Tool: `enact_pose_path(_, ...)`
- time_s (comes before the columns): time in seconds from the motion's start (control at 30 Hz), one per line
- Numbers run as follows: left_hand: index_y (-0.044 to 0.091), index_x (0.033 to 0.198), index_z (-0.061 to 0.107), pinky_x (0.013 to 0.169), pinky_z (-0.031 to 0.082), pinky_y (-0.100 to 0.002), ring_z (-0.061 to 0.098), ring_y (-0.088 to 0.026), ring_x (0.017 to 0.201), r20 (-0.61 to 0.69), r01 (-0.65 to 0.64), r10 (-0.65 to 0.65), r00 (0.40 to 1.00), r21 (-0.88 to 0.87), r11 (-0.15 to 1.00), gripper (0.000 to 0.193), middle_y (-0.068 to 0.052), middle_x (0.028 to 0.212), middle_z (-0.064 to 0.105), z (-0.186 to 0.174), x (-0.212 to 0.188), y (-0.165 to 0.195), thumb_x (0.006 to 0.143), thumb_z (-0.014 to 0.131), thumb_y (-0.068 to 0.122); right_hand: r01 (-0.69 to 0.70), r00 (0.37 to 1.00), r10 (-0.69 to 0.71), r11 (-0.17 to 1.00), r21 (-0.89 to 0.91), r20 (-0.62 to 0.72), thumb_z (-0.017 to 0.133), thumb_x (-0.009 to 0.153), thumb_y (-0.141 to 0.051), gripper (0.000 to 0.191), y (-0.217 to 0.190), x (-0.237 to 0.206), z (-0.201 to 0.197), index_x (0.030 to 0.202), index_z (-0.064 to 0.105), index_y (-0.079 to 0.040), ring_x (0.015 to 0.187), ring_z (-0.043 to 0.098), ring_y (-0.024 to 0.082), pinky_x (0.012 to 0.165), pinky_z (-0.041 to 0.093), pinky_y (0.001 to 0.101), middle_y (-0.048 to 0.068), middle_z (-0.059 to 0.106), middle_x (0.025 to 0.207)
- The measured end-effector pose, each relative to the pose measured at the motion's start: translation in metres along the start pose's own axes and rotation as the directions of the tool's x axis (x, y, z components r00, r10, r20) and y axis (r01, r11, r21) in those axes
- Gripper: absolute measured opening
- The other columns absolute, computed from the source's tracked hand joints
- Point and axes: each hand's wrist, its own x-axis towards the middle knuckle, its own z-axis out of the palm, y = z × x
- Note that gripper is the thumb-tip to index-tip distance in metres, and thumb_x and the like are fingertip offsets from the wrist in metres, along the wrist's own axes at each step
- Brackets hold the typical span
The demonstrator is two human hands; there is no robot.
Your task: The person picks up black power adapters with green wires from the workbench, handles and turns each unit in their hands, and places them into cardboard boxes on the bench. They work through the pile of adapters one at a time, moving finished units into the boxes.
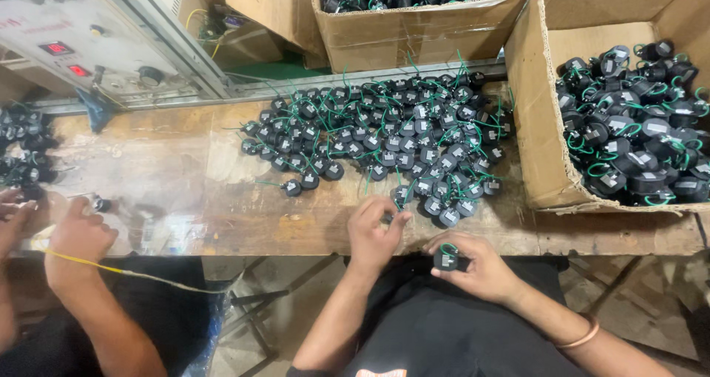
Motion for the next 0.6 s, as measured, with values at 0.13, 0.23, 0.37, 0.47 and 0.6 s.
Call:
enact_pose_path(0.13, 0.004, 0.108, 0.067, 0.085, 0.050, -0.048, 0.066, -0.039, 0.100, 0.083, -0.253, 0.240, 0.967, 0.368, 0.895, 0.047, -0.017, 0.108, 0.072, 0.001, 0.006, 0.001, 0.069, 0.085, 0.023, 0.095, 0.995, -0.095, 0.995, 0.000, -0.030, 0.079, 0.078, -0.004, 0.036, -0.006, 0.001, 0.000, 0.112, 0.069, -0.004, 0.112, 0.071, 0.026, 0.098, 0.054, 0.0377, 0.010, 0.075, 0.115)
enact_pose_path(0.23, 0.008, 0.110, 0.070, 0.087, 0.052, -0.044, 0.068, -0.035, 0.100, 0.072, -0.005, -0.018, 0.997, 0.299, 0.954, 0.038, -0.013, 0.106, 0.074, 0.003, 0.000, -0.006, 0.076, 0.083, 0.018, 0.180, 0.983, -0.181, 0.982, -0.051, -0.025, 0.073, 0.080, 0.000, 0.041, -0.007, 0.000, -0.001, 0.120, 0.065, -0.004, 0.117, 0.068, 0.027, 0.100, 0.053, 0.0381, 0.012, 0.070, 0.120)
enact_pose_path(0.37, 0.009, 0.110, 0.073, 0.092, 0.053, -0.042, 0.068, -0.033, 0.105, -0.083, 0.087, -0.064, 0.995, 0.312, 0.946, 0.028, -0.011, 0.109, 0.074, -0.010, -0.003, -0.029, 0.083, 0.078, 0.011, 0.248, 0.969, -0.248, 0.969, 0.004, -0.015, 0.067, 0.080, 0.004, 0.045, -0.005, -0.003, -0.005, 0.124, 0.062, -0.004, 0.119, 0.066, 0.029, 0.101, 0.052, 0.0390, 0.015, 0.066, 0.124)
enact_pose_path(0.47, 0.007, 0.109, 0.072, 0.094, 0.053, -0.043, 0.067, -0.033, 0.109, -0.145, -0.019, 0.075, 0.986, 0.356, 0.934, 0.026, -0.012, 0.115, 0.073, -0.025, 0.000, -0.038, 0.083, 0.077, 0.010, 0.192, 0.981, -0.191, 0.981, 0.035, -0.008, 0.070, 0.081, 0.004, 0.045, 0.000, -0.004, -0.004, 0.124, 0.064, -0.004, 0.111, 0.069, 0.026, 0.097, 0.054, 0.0372, 0.011, 0.071, 0.115)
enact_pose_path(0.6, 0.005, 0.105, 0.073, 0.089, 0.051, -0.043, 0.065, -0.034, 0.104, -0.010, -0.027, 0.034, 0.999, 0.398, 0.917, 0.030, -0.012, 0.109, 0.073, -0.042, 0.002, -0.033, 0.077, 0.082, 0.013, 0.079, 0.997, -0.075, 0.989, 0.127, -0.034, 0.072, 0.083, 0.004, 0.042, 0.009, -0.006, 0.002, 0.124, 0.066, -0.003, 0.105, 0.073, 0.022, 0.094, 0.056, 0.0345, 0.009, 0.074, 0.113)
